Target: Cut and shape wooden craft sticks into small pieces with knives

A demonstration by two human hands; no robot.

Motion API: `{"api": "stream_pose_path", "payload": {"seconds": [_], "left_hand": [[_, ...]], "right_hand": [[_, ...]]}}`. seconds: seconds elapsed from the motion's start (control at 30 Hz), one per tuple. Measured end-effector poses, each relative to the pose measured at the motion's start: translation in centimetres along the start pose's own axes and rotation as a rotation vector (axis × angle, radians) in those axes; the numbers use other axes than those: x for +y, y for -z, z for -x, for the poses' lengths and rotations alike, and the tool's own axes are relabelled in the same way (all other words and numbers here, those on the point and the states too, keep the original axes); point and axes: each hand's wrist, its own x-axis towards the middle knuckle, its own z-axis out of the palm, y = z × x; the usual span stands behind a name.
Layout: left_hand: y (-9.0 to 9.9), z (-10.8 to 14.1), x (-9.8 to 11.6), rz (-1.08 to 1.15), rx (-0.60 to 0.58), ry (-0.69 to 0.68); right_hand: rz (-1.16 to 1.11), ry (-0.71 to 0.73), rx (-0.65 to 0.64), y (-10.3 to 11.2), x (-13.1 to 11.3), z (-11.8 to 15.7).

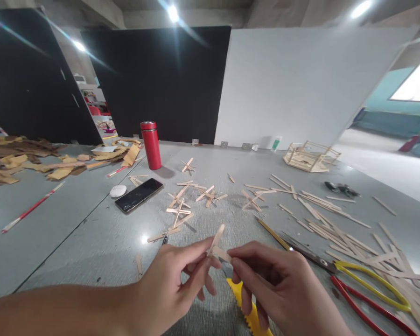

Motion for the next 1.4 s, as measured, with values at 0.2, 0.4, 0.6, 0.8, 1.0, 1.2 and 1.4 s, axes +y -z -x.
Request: {"api": "stream_pose_path", "payload": {"seconds": [0.2,0.4,0.6,0.8,1.0,1.2,1.4], "left_hand": [[0.8,0.9,-0.2,-0.368,-0.065,-0.151],[0.8,0.4,0.8,-0.253,-0.068,-0.06],[0.6,-1.1,1.4,0.312,0.114,0.264],[0.5,-1.0,1.5,0.376,0.05,0.312],[0.1,-0.8,1.5,0.521,0.014,0.314],[-0.2,-0.6,1.5,0.453,0.006,0.308],[0.1,-0.3,2.3,0.456,-0.077,0.359]], "right_hand": [[0.053,0.17,-0.042,-0.8,0.6,1.0],[0.157,0.218,-0.077,-0.3,0.4,0.6],[0.169,0.226,-0.034,0.7,0.5,-0.2],[0.276,0.358,-0.068,0.2,0.9,0.1],[0.24,0.321,-0.083,0.2,0.7,0.0],[0.36,0.429,-0.077,0.6,0.5,0.4],[0.352,0.344,-0.099,0.4,-0.4,1.0]]}}
